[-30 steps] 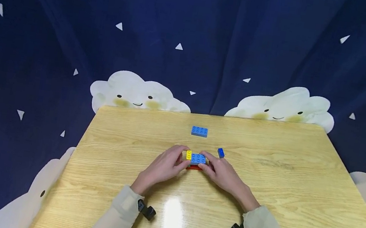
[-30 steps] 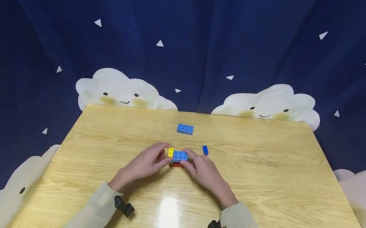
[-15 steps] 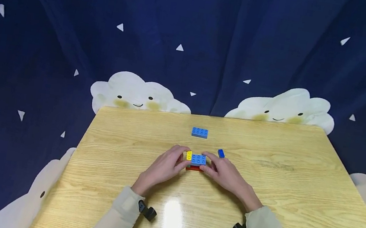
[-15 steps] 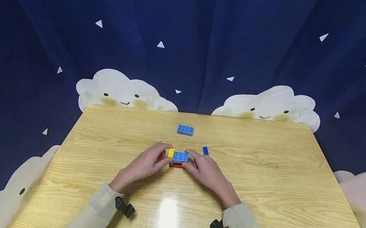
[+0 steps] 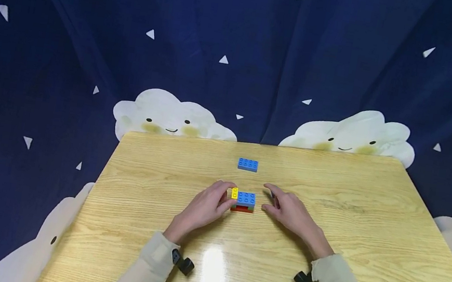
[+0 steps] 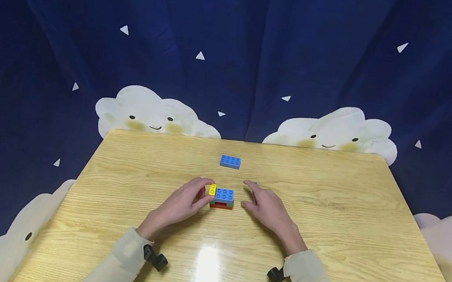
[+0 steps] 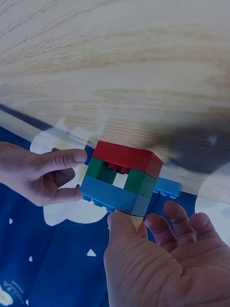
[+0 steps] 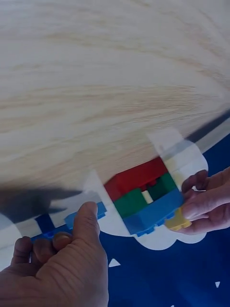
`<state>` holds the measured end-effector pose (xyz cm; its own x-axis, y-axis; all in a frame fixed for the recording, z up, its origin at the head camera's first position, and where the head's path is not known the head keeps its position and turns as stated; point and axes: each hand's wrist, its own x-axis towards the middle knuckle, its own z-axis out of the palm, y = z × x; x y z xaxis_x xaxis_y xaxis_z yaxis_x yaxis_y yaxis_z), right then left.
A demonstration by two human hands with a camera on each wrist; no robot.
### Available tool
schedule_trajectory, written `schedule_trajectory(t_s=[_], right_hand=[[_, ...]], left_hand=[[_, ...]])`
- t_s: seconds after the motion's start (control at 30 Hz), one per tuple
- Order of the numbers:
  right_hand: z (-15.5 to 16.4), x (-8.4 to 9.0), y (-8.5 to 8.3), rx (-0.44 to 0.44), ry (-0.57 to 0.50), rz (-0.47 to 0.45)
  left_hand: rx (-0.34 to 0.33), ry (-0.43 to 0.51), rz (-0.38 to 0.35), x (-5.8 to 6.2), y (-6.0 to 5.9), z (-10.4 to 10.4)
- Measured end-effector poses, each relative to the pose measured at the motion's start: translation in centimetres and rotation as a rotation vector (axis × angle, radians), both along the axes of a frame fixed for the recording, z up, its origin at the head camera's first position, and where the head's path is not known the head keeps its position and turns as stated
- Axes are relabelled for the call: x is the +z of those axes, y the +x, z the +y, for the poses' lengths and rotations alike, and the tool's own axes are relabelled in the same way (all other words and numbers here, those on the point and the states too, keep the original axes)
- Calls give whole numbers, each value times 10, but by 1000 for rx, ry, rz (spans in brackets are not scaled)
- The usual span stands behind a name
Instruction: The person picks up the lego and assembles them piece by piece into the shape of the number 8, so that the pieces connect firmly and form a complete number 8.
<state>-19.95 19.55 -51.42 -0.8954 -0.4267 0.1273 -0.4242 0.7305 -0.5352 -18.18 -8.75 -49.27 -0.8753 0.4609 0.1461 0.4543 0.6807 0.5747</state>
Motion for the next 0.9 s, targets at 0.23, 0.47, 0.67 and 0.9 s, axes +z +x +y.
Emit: schedule_trajectory(t_s=[0.23,0.47,0.67,0.9], right_hand=[[9,-8,-7,-39,3,-20],[14,-12,-10,-73,40,-24],[16,-16,-12,-85,62,-11],[16,-15,-12,-89,78,-2]], left_hand=[[2,8,0,-1,0,0],[2,13,1,-2,0,0],[0,11,13,-5,-1,0],[0,21,8,-5,-2,0]])
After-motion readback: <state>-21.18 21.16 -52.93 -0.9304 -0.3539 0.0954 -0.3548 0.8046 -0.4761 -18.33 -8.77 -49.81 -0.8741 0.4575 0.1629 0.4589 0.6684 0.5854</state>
